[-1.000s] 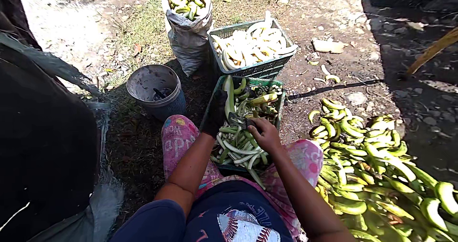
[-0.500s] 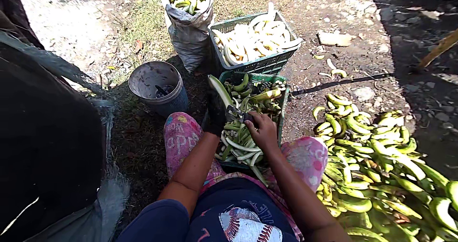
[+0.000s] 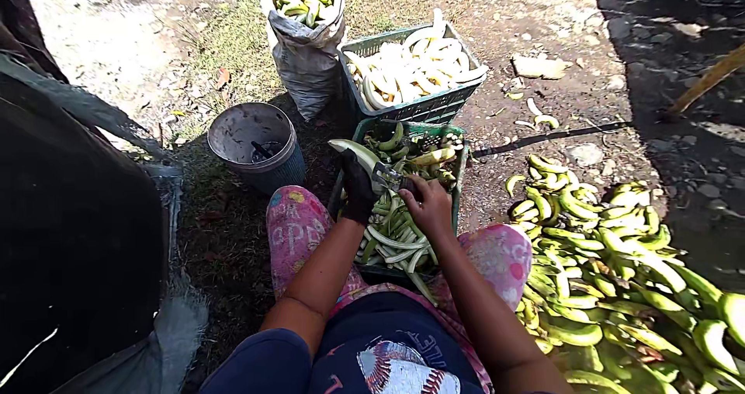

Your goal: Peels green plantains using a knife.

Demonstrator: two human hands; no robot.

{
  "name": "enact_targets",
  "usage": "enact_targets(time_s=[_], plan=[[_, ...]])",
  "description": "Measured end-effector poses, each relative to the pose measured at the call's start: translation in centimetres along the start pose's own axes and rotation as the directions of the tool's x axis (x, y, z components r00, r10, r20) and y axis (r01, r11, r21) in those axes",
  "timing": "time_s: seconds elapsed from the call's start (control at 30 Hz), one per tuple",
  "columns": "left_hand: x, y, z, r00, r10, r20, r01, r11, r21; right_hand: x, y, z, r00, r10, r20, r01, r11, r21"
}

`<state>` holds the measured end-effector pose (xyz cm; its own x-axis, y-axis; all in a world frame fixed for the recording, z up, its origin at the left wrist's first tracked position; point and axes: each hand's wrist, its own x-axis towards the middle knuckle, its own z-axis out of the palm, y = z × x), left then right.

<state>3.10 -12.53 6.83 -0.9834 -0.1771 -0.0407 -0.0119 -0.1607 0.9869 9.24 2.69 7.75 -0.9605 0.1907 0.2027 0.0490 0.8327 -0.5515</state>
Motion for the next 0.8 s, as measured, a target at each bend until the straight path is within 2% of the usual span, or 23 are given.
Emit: enact_targets(time_s=[0.07,0.1,0.13,0.2,0.23,0.3,0.37,0.4,0.43,0.47,0.53,0.6,0.63,0.7,0.8], plan=[[0.7,1.8,1.0,0.982,0.083,-0.168,-0.076,0.996,0.045,-1.9,-0.3,1.4,0.997,-0.025,-0.080,0.022,0.999,-0.034],[0.8,2.5,1.2,0.981,0.083,-0.176,-0.078,0.996,0.037,-2.0,-0.4,1.5,0.992,-0.039,-0.117,0.033,0.998,-0.056],[0.5,2.8,1.0,0.990,0.067,-0.125,-0.065,0.998,0.017,-1.4,-0.5,1.1,0.988,-0.063,-0.138,0.053,0.996,-0.079],[-0.4,1.8,-0.6,0.989,0.064,0.133,-0.072,0.996,0.061,1.2,-0.4,-0.7,0.988,-0.093,-0.124,0.079,0.991,-0.108],[-0.6,1.3,-1.6,0.960,0.060,0.274,-0.102,0.984,0.145,3.0,-0.3,-1.8,0.992,-0.084,-0.090,0.074,0.991,-0.110],[-0.6,0.6,-3.9,0.860,-0.009,0.511,-0.144,0.955,0.259,6.1,-0.2,-3.3,0.999,-0.038,-0.020,0.035,0.991,-0.131],[0.3,-0.3,-5.0,0.759,-0.082,0.645,-0.195,0.918,0.346,7.4,-0.7,-4.0,1.000,0.010,0.030,-0.006,0.989,-0.145],[0.7,-0.8,-5.0,0.740,-0.086,0.667,-0.240,0.892,0.382,7.1,-0.9,-4.0,0.999,0.005,0.032,0.000,0.990,-0.143],[0.9,-1.2,-5.0,0.757,-0.094,0.646,-0.257,0.867,0.427,6.3,-1.1,-3.5,0.999,-0.008,0.033,0.012,0.991,-0.130],[0.7,-1.3,-4.8,0.807,-0.117,0.579,-0.214,0.855,0.472,4.8,-0.9,-2.6,0.999,-0.038,0.016,0.039,0.992,-0.116],[-0.2,-0.2,-3.6,0.907,-0.172,0.385,-0.034,0.881,0.472,1.1,-0.3,-0.2,0.995,-0.096,-0.041,0.092,0.992,-0.082],[-0.8,0.5,-2.0,0.955,-0.208,0.211,0.181,0.974,0.138,-2.4,0.3,2.0,0.983,-0.130,-0.129,0.123,0.991,-0.062],[-0.8,0.7,-1.4,0.959,-0.225,0.174,0.227,0.974,0.010,-3.5,0.5,2.6,0.975,-0.138,-0.174,0.128,0.989,-0.068],[-1.0,0.1,-1.6,0.937,-0.261,0.232,0.294,0.949,-0.117,-3.6,0.4,2.3,0.975,-0.100,-0.196,0.089,0.994,-0.068],[-2.3,1.4,-2.8,0.885,-0.241,0.398,0.277,0.960,-0.036,-0.5,0.4,-0.3,0.993,-0.014,-0.115,0.010,0.999,-0.034]])
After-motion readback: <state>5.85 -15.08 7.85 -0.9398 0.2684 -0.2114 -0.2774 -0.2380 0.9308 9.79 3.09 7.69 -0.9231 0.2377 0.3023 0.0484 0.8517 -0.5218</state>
